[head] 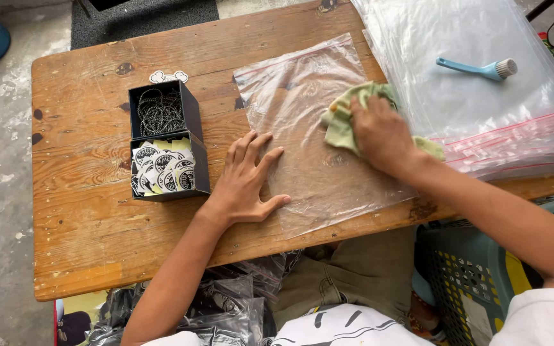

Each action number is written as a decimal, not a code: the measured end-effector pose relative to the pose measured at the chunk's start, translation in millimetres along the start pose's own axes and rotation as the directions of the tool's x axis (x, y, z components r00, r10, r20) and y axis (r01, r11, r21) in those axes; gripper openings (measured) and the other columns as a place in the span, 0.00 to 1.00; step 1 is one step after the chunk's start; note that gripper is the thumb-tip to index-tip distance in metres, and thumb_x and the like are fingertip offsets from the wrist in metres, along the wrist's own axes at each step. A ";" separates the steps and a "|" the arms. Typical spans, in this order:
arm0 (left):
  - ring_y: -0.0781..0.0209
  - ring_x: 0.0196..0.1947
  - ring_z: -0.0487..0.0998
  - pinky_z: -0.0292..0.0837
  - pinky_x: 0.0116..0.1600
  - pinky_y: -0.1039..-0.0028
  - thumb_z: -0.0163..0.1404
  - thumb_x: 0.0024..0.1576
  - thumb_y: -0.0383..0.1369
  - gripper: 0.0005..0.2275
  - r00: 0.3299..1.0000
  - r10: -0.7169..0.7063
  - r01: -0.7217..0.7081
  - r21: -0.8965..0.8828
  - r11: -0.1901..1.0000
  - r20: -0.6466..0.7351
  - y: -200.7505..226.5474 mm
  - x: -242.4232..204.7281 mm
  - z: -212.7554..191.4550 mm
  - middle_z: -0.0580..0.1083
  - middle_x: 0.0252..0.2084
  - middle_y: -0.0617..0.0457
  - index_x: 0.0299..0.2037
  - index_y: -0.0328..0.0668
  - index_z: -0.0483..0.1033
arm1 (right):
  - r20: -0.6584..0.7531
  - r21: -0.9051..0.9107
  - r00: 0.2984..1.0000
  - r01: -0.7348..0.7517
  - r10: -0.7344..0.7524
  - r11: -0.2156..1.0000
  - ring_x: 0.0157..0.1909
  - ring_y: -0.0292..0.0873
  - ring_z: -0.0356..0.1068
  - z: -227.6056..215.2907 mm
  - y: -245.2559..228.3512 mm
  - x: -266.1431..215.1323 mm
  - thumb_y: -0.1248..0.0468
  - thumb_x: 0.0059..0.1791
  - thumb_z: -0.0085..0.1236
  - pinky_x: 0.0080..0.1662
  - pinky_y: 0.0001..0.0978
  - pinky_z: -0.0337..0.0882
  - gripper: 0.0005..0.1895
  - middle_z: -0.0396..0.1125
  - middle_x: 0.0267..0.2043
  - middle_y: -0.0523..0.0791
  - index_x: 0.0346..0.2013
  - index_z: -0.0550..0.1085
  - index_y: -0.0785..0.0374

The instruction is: The person wipes a plastic bag with a cloth, places a yellow bag inside, and seals it. They then brush a black bag with a small brush, attach a metal charm, and place the bag into a basket.

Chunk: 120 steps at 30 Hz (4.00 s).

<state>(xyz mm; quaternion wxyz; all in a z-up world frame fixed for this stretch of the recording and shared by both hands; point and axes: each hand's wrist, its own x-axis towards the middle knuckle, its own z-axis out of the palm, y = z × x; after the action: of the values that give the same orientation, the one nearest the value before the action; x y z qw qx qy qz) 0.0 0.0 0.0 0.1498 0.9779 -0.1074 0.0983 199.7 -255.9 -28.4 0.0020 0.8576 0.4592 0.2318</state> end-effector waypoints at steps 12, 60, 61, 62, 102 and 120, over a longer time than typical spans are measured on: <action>0.38 0.71 0.53 0.45 0.73 0.50 0.51 0.48 0.61 0.38 1.000 -0.008 0.008 -0.020 1.000 0.013 1.0 0.1 -6.2 0.58 0.68 0.42 0.64 0.47 0.62 | 0.073 0.082 0.997 0.008 -0.014 0.997 0.31 0.46 0.68 -39.8 -49.7 -104.5 0.58 0.54 0.44 0.29 0.33 0.71 0.24 0.63 0.33 0.49 0.63 0.70 0.63; 0.36 0.66 0.65 0.55 0.69 0.47 0.51 0.57 0.43 0.15 0.951 0.293 -0.307 -0.179 0.935 -0.101 6.4 1.5 -4.8 0.69 0.62 0.37 0.48 0.44 0.75 | 0.519 0.544 0.853 -0.374 0.048 0.751 0.49 0.51 0.72 -125.4 33.2 61.1 0.57 0.53 0.51 0.47 0.41 0.68 0.21 0.72 0.53 0.52 0.59 0.75 0.59; 0.36 0.66 0.65 0.55 0.69 0.47 0.51 0.57 0.43 0.15 0.944 0.314 -0.328 -0.186 0.926 -0.100 7.7 3.2 -5.2 0.69 0.62 0.37 0.48 0.44 0.75 | 0.523 0.533 0.850 -0.391 0.072 0.750 0.49 0.51 0.72 -134.2 52.3 44.4 0.57 0.53 0.51 0.47 0.41 0.68 0.21 0.72 0.53 0.52 0.59 0.75 0.59; 0.36 0.63 0.68 0.58 0.67 0.48 0.51 0.57 0.38 0.10 0.940 0.311 -0.333 -0.177 0.926 -0.142 9.3 4.7 -5.6 0.71 0.58 0.38 0.42 0.43 0.75 | 0.490 0.446 0.854 -0.420 0.177 0.791 0.49 0.55 0.71 -143.9 70.5 26.8 0.58 0.54 0.50 0.50 0.45 0.65 0.21 0.72 0.53 0.53 0.59 0.75 0.61; 0.37 0.61 0.67 0.60 0.64 0.51 0.59 0.49 0.45 0.19 0.979 0.200 -0.201 -0.011 0.980 -0.026 67.3 -2.0 6.5 0.67 0.49 0.44 0.41 0.43 0.69 | 0.071 0.627 0.927 -0.329 0.369 0.706 0.25 0.51 0.71 -27.5 12.8 -39.3 0.61 0.53 0.63 0.29 0.40 0.69 0.13 0.72 0.29 0.51 0.46 0.73 0.64; 0.50 0.40 0.73 0.68 0.43 0.61 0.58 0.46 0.45 0.19 0.990 0.015 0.011 0.185 0.983 -0.141 69.9 -1.8 6.7 0.67 0.37 0.51 0.42 0.45 0.72 | -0.238 0.357 0.953 0.266 -0.189 0.896 0.41 0.42 0.68 -59.0 -15.2 -39.7 0.62 0.49 0.57 0.42 0.35 0.67 0.02 0.67 0.35 0.38 0.35 0.75 0.51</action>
<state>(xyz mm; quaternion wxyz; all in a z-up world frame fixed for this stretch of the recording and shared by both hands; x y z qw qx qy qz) -17.4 -66.9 12.3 0.0651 0.9781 -0.0878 0.1771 145.5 -290.8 5.3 -0.1844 0.7541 0.5911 0.2191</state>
